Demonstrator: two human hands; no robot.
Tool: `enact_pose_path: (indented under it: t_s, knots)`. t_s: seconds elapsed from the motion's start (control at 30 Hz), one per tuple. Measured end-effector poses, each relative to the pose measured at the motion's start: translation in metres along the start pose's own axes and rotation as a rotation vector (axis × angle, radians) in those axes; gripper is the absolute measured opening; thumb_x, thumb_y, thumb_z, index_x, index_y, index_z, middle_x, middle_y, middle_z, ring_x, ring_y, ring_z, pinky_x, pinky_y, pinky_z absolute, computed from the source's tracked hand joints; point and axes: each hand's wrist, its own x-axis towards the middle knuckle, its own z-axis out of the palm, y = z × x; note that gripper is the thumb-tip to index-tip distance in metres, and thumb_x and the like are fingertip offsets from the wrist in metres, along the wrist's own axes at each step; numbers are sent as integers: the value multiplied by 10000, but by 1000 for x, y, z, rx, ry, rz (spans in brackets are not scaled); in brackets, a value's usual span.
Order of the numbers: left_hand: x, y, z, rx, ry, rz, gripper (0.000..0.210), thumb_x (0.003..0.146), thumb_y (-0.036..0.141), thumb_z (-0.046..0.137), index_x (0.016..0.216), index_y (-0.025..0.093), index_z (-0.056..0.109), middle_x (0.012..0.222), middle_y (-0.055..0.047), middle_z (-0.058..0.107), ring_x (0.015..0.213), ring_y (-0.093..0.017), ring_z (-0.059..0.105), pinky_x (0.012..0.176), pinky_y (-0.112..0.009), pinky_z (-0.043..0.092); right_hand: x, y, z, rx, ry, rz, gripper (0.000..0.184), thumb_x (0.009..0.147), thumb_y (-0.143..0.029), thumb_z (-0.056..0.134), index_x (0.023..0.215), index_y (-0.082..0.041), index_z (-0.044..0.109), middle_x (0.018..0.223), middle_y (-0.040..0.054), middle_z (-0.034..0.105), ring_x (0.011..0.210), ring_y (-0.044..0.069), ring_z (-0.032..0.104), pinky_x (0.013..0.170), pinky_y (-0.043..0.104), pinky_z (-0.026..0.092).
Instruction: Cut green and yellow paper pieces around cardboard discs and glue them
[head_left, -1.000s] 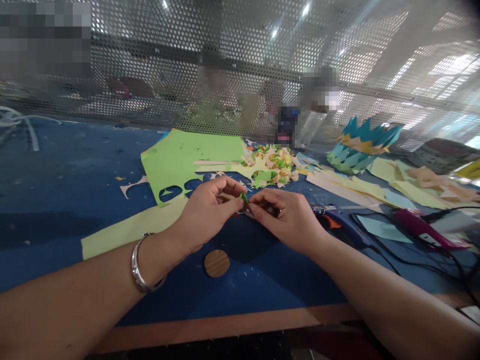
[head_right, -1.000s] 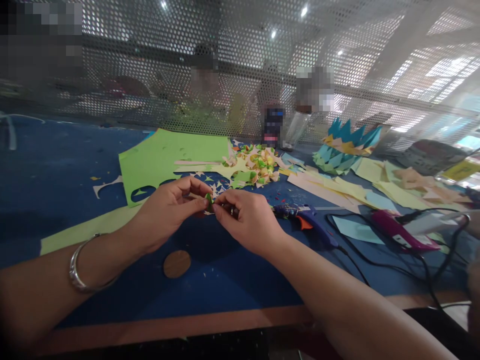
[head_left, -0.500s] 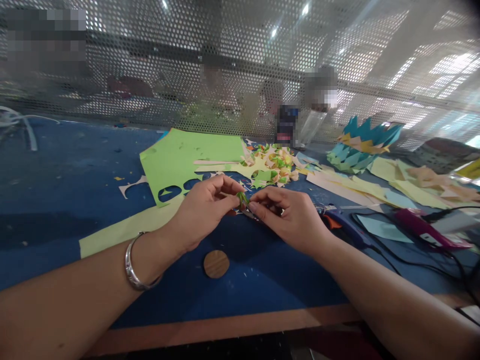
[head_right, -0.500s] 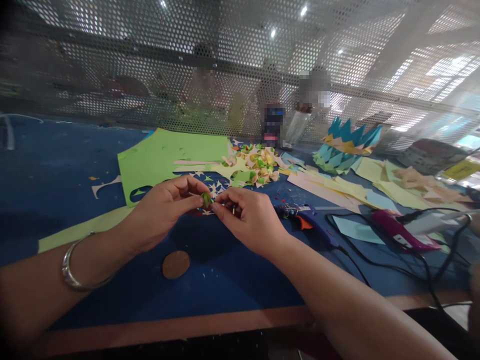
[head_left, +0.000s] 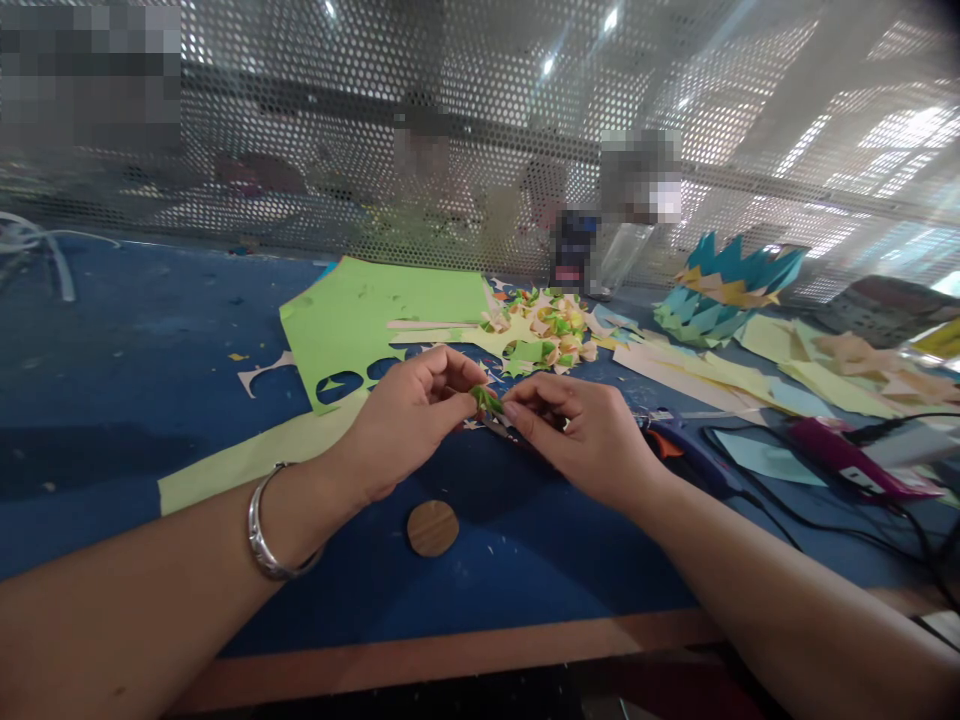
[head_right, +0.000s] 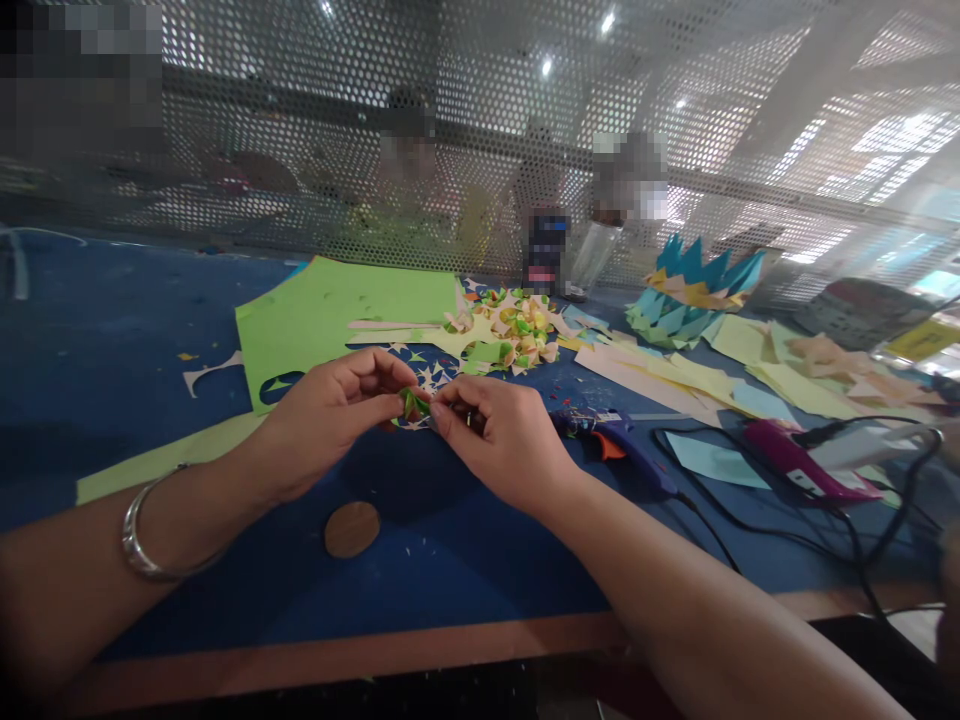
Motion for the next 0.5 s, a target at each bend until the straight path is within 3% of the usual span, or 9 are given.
enact_pose_path:
  t_s: [0.2, 0.5]
  knots:
    - [0, 0, -4, 63, -44, 24, 236, 800, 207, 707, 1009, 194, 598, 952, -37, 695, 874, -168, 660, 811, -321, 525, 0, -1, -1, -10, 27, 41, 153, 920, -251, 588, 863, -182, 712, 676, -26, 625, 549, 85, 477, 517, 230, 348]
    - [1, 0, -4, 9, -18, 8, 336, 748, 214, 767, 1028, 205, 582, 912, -24, 675, 822, -156, 651, 790, -316, 533, 0, 1, -2, 33, 59, 62, 132, 900, -233, 603, 813, -171, 680, 649, -23, 613, 562, 83, 499, 517, 213, 370]
